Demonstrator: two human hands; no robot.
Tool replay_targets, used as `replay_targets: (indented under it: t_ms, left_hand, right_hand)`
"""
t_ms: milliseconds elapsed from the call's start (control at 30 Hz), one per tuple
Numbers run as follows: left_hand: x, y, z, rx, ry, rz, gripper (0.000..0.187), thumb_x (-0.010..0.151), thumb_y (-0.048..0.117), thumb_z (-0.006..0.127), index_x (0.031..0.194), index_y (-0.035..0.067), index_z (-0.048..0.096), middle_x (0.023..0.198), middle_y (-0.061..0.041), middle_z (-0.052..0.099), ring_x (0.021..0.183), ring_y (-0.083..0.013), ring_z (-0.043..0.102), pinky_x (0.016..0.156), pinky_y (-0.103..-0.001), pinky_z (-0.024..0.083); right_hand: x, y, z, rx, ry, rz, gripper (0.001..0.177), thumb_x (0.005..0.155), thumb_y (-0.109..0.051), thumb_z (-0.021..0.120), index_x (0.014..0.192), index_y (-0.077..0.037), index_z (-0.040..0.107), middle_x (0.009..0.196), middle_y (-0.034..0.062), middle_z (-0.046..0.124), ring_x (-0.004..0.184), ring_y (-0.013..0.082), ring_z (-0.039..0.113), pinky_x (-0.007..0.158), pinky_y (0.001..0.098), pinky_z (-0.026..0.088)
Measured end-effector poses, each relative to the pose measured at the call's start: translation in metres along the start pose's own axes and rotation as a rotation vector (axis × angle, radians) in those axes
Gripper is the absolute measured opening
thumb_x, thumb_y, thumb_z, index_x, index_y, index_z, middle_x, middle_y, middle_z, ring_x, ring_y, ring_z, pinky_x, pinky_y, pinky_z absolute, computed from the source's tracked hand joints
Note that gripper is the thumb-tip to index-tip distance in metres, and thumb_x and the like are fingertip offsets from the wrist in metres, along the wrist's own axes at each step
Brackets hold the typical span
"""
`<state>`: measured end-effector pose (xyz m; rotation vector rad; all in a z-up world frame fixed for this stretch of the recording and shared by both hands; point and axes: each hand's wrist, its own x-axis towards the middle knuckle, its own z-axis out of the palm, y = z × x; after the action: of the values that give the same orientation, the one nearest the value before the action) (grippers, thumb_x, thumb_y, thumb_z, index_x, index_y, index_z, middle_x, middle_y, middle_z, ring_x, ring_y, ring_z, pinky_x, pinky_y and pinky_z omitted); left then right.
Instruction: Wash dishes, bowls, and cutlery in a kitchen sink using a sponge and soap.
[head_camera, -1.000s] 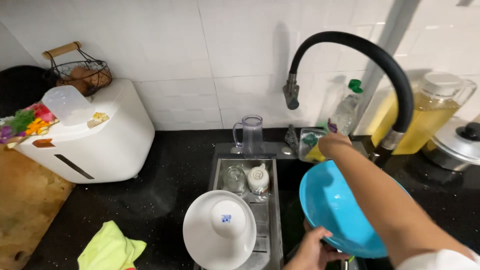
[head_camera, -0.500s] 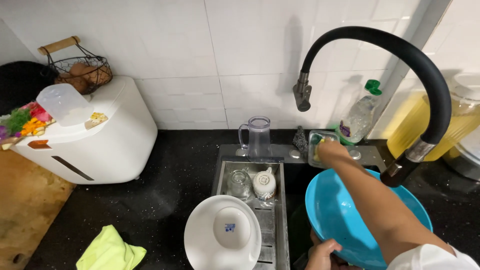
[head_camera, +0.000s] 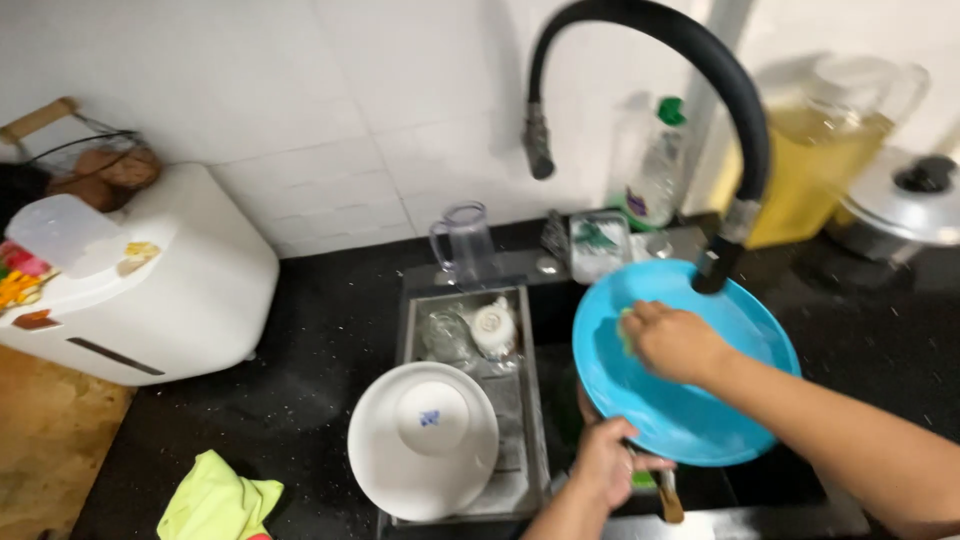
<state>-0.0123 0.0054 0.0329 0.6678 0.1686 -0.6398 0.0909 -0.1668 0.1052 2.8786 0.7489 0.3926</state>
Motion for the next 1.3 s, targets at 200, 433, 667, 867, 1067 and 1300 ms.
replay_targets:
  t_ms: [200, 433, 667, 867, 1067, 1300]
  left_hand:
    - [-0.02, 0.01, 0.024, 0.265, 0.092, 0.304, 0.107, 0.074, -0.004, 0.047, 0.159, 0.04, -0.003, 0.151, -0.02, 0.041, 0.122, -0.0446, 0.064, 0.074, -0.052, 0.067]
    - [-0.021, 0.006, 0.021, 0.37, 0.113, 0.215, 0.109, 0.073, -0.009, 0.042, 0.157, 0.041, -0.005, 0.148, -0.017, 0.038, 0.123, -0.0359, 0.062, 0.085, -0.047, 0.067]
    - [-0.022, 0.01, 0.028, 0.215, 0.117, 0.395, 0.108, 0.072, -0.009, 0.043, 0.16, 0.035, -0.003, 0.145, -0.018, 0.042, 0.116, -0.0352, 0.061, 0.078, -0.045, 0.066]
    - [-0.013, -0.003, 0.009, 0.338, 0.075, 0.482, 0.11, 0.078, -0.011, 0.052, 0.162, 0.031, -0.005, 0.146, -0.019, 0.042, 0.115, -0.0269, 0.059, 0.075, -0.034, 0.058]
    - [-0.015, -0.002, 0.016, 0.413, 0.114, 0.627, 0.108, 0.069, -0.011, 0.042, 0.162, 0.025, 0.001, 0.147, -0.012, 0.038, 0.127, -0.0219, 0.054, 0.084, -0.032, 0.061]
    - [-0.021, 0.005, 0.018, 0.362, -0.024, 0.534, 0.108, 0.067, -0.011, 0.042, 0.163, 0.023, 0.006, 0.147, -0.014, 0.038, 0.127, -0.0256, 0.05, 0.09, -0.035, 0.052]
  right_hand:
    - [-0.075, -0.013, 0.037, 0.114, -0.305, 0.109, 0.028, 0.087, -0.023, 0.064, 0.11, -0.007, 0.065, 0.118, 0.0134, 0.063, 0.112, 0.0331, 0.063, 0.09, 0.0427, 0.054]
    - [-0.018, -0.019, 0.101, 0.41, 0.257, -0.098, 0.049, 0.09, -0.01, 0.058, 0.138, -0.002, 0.056, 0.143, 0.023, 0.055, 0.126, 0.0397, 0.058, 0.106, 0.0432, 0.048]
    - [-0.042, -0.042, 0.011, 0.161, -0.516, 0.398, 0.066, 0.1, -0.053, 0.049, 0.14, -0.001, 0.048, 0.143, 0.0202, 0.047, 0.133, 0.034, 0.043, 0.108, 0.0494, 0.041]
    - [-0.062, -0.063, 0.058, 0.978, -0.169, 0.285, 0.044, 0.09, -0.014, 0.06, 0.132, -0.006, 0.054, 0.123, 0.0192, 0.055, 0.113, 0.0358, 0.057, 0.1, 0.0446, 0.048]
    - [-0.055, -0.004, 0.078, 0.527, -0.223, 0.292, 0.029, 0.085, -0.01, 0.066, 0.114, -0.008, 0.065, 0.118, 0.017, 0.059, 0.114, 0.0355, 0.06, 0.098, 0.0435, 0.051]
    - [-0.037, -0.054, 0.031, 0.95, 0.159, 0.013, 0.04, 0.088, -0.014, 0.07, 0.125, -0.007, 0.059, 0.12, 0.0177, 0.057, 0.111, 0.039, 0.059, 0.097, 0.0488, 0.048]
